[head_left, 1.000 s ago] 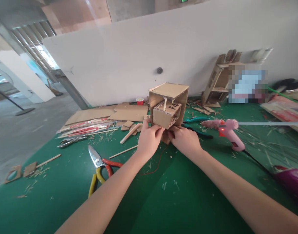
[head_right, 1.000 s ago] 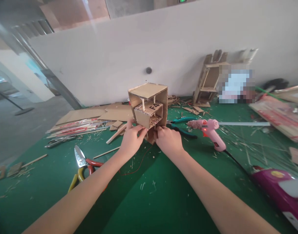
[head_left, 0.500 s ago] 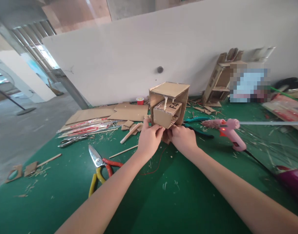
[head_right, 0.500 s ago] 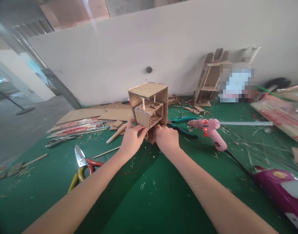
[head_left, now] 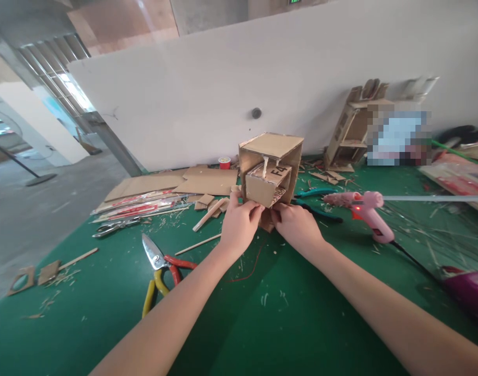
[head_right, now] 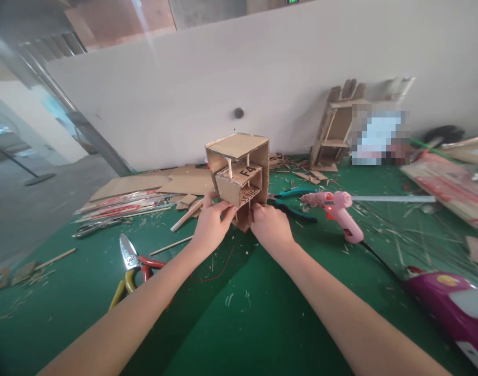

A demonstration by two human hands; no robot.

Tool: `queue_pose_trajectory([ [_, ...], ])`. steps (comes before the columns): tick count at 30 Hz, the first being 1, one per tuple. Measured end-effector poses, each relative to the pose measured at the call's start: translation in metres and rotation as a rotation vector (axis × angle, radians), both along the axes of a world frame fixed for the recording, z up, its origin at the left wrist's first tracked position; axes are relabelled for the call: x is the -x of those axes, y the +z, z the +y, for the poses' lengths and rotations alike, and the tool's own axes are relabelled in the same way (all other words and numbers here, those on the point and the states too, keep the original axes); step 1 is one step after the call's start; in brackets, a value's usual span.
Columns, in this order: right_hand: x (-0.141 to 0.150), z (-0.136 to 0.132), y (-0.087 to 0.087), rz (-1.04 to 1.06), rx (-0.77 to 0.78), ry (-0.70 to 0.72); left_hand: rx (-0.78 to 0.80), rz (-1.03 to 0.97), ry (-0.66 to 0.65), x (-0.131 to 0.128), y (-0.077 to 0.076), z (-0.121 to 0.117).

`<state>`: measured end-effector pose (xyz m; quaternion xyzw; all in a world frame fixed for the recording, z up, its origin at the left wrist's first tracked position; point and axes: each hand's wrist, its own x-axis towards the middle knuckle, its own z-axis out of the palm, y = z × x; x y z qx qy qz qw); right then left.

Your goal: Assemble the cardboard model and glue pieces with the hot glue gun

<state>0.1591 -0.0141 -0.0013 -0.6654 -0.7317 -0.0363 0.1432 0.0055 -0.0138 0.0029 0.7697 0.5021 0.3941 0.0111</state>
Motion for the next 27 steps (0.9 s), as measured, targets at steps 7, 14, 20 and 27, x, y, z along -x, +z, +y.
queue_pose_trajectory([
  [7, -0.005, 0.005, -0.002, 0.055, 0.003, 0.035, 0.006, -0.003, 0.008, 0.0, 0.0, 0.0],
  [14, -0.008, 0.011, -0.002, 0.101, -0.003, 0.026, 0.014, -0.011, -0.005, 0.0, 0.0, 0.001],
  [20, -0.01, 0.009, -0.003, 0.127, -0.02, 0.038, 0.017, 0.0, -0.003, 0.0, 0.0, 0.0],
  [27, -0.008, 0.002, -0.002, 0.113, -0.057, 0.081, 0.012, -0.006, -0.001, 0.0, 0.0, 0.0],
])
